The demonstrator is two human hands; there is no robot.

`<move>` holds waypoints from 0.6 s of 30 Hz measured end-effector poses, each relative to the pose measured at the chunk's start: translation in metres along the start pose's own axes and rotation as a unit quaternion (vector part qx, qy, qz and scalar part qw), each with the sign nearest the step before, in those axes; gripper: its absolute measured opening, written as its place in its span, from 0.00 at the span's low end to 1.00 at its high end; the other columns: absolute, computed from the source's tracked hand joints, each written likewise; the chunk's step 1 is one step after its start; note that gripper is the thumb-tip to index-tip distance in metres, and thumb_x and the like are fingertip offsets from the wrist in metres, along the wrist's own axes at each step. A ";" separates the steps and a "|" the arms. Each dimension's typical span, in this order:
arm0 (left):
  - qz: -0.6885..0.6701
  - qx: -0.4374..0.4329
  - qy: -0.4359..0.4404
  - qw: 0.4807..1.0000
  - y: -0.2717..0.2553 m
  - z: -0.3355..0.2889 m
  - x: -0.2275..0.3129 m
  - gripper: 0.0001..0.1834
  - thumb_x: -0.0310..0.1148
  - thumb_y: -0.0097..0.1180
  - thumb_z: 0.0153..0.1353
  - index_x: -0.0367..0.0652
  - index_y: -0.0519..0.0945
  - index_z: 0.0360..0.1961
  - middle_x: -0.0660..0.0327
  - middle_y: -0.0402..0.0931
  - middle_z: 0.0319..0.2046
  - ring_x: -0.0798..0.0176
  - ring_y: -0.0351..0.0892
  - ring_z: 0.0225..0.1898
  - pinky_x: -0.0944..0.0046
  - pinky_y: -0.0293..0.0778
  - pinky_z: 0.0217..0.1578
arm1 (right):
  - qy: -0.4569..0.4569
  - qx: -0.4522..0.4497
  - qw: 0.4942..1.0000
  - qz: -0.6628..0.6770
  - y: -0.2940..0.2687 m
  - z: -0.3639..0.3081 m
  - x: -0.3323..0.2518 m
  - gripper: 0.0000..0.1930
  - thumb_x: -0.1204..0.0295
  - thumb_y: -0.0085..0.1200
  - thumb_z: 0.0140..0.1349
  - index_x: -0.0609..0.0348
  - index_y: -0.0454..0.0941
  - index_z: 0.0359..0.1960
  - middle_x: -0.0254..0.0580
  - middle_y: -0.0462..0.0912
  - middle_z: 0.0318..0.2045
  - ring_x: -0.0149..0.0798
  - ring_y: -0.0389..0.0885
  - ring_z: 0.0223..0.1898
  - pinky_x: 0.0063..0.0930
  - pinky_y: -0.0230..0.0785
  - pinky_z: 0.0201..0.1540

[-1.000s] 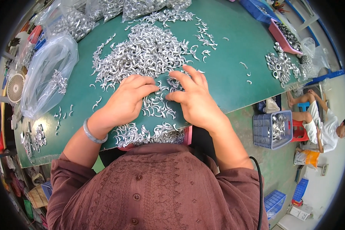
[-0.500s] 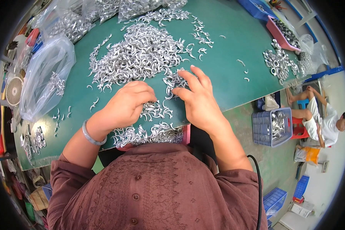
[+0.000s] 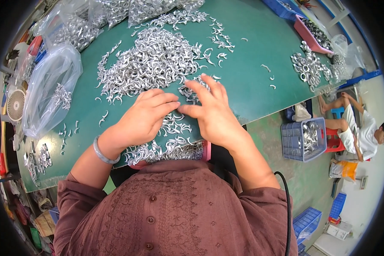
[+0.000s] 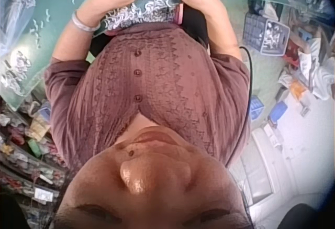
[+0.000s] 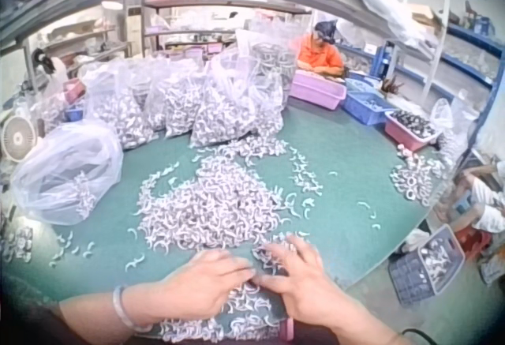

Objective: The person sorts small metal components by picking them up from a pile and placing them into smaller grouped piles on the table.

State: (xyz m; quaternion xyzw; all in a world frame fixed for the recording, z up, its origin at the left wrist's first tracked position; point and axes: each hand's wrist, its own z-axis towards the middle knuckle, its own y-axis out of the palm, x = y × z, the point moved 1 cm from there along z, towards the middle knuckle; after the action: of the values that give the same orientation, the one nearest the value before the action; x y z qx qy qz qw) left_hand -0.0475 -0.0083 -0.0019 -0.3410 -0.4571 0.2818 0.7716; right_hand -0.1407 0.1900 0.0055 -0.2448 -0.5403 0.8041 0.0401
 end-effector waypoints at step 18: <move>0.038 0.038 -0.020 0.998 -0.002 0.004 -0.003 0.19 0.18 0.50 0.51 0.41 0.81 0.45 0.56 0.75 0.49 0.49 0.71 0.52 0.52 0.64 0.53 | 0.043 0.092 0.995 -0.011 0.003 0.010 0.012 0.15 0.84 0.51 0.52 0.54 0.84 0.38 0.47 0.73 0.58 0.60 0.62 0.65 0.51 0.55 0.65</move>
State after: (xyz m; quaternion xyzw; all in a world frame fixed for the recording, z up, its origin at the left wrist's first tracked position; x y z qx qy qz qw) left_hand -0.0523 -0.0108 -0.0008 -0.3229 -0.4481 0.3352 0.7632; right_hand -0.1553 0.1845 0.0017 -0.2679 -0.4650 0.8385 0.0945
